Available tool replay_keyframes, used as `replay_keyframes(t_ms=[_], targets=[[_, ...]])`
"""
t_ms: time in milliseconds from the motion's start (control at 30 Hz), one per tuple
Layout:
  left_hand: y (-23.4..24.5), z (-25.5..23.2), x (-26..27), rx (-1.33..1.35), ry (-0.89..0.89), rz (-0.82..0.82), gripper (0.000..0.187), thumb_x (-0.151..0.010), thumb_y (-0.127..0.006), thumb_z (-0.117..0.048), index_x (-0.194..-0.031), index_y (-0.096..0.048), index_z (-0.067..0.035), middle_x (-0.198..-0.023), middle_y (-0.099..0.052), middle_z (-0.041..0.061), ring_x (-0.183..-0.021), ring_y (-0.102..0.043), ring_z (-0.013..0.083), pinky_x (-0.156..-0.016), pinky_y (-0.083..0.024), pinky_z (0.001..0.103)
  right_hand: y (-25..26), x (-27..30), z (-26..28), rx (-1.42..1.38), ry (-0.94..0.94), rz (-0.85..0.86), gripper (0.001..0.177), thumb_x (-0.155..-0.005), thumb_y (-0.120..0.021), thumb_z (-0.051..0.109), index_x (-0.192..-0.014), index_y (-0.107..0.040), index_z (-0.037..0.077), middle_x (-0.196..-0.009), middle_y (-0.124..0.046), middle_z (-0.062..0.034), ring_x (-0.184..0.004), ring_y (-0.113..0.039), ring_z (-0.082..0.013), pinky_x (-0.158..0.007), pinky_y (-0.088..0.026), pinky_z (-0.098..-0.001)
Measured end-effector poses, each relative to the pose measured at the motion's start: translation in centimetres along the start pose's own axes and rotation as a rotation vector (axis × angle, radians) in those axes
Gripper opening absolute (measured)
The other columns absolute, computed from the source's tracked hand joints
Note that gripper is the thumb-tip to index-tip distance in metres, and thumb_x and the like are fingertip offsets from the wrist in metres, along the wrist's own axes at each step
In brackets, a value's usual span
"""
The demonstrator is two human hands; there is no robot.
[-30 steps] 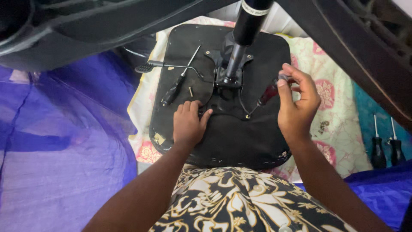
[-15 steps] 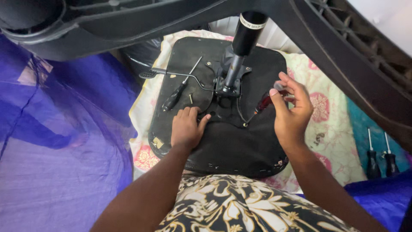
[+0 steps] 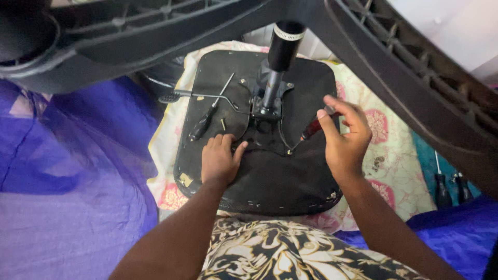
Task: The person kneels on the floor beside an upside-down office chair and uses a screwdriver to drive screws into the metal seat plate mounting the chair base. They pick up screws one at a time from the seat, position them in the mounting holes, and tighten them by hand and with the screwdriver.
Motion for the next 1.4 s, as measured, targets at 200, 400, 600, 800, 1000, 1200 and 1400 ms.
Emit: replay_keyframes(t_ms=[200,400,600,800,1000,1200,1400], targets=[[0.0,0.0,-0.1,0.006,-0.023,-0.032,0.037,-0.094,-0.072,-0.042,-0.102,-0.068,-0.007,-0.1,-0.067,0.009,-0.097,-0.062,0.033,-0.081,-0.048,0.047,-0.3,0.2,-1.0,-0.338,-0.164,0.034,0.023,-0.094,-0.057,0.007,-0.113,-0.07,0.009,-0.116,-0.073,-0.001,-0.111,-0.067,-0.0104,-0.1,-0.05,-0.0247],[0.5,-0.4,-0.2,-0.029,-0.004,0.061,0.063,-0.075,-0.082,-0.055,-0.109,-0.068,-0.004,-0.102,-0.065,0.013,-0.098,-0.061,0.0341,-0.084,-0.048,0.046,0.2,0.7,0.5,0.004,0.045,0.044,0.019,-0.095,-0.08,0.006,-0.114,-0.077,0.008,-0.109,-0.06,-0.0073,-0.097,-0.062,-0.0153,-0.089,-0.05,-0.0281],[0.6,-0.3,-0.3,-0.008,0.016,0.044,0.057,-0.077,-0.083,-0.051,-0.109,-0.068,-0.006,-0.104,-0.065,0.011,-0.101,-0.061,0.0329,-0.086,-0.048,0.046,-0.2,0.7,0.4,0.001,0.02,0.039,0.027,-0.094,-0.075,0.005,-0.121,-0.072,0.004,-0.107,-0.067,-0.0072,-0.1,-0.064,-0.0174,-0.088,-0.046,-0.0311],[0.2,-0.1,-0.1,-0.004,0.007,0.047,0.054,-0.079,-0.082,-0.049,-0.108,-0.068,-0.007,-0.103,-0.065,0.009,-0.102,-0.061,0.0315,-0.085,-0.047,0.045,-1.1,0.4,-1.2,-0.307,-0.047,0.074,0.026,-0.104,-0.053,0.004,-0.125,-0.068,0.002,-0.124,-0.073,-0.0081,-0.119,-0.068,-0.0158,-0.108,-0.05,-0.0309],[0.3,0.0,-0.4,-0.002,0.012,0.05,0.057,-0.076,-0.082,-0.051,-0.109,-0.068,-0.006,-0.103,-0.065,0.009,-0.102,-0.06,0.031,-0.086,-0.047,0.045,-1.0,0.7,0.0,0.045,0.126,0.038,0.016,-0.099,-0.077,0.002,-0.115,-0.077,0.0,-0.11,-0.06,-0.0122,-0.1,-0.06,-0.0184,-0.09,-0.049,-0.0288],[0.4,-0.2,-0.4,-0.003,0.033,0.082,0.055,-0.079,-0.081,-0.051,-0.11,-0.068,-0.007,-0.105,-0.065,0.008,-0.103,-0.06,0.0302,-0.085,-0.046,0.044,-1.4,0.4,-0.6,-0.136,-0.044,0.025,0.035,-0.1,-0.073,0.002,-0.134,-0.066,0.0,-0.111,-0.061,-0.0039,-0.101,-0.061,-0.0114,-0.09,-0.049,-0.0246],[0.6,-0.3,-0.5,-0.008,0.042,0.089,0.055,-0.079,-0.081,-0.049,-0.11,-0.068,-0.006,-0.104,-0.066,0.008,-0.102,-0.06,0.0299,-0.085,-0.046,0.043,-1.8,0.2,-1.2,-0.418,-0.124,0.044,0.03,-0.098,-0.049,0.001,-0.124,-0.064,-0.001,-0.115,-0.07,-0.0055,-0.11,-0.068,-0.0105,-0.103,-0.053,-0.0241]])
Point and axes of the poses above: each hand's wrist, its own x-axis away from the middle knuckle, its own y-axis out of the back of the hand, z = x × y, the point moved 6 cm from there along -x, towards the middle knuckle
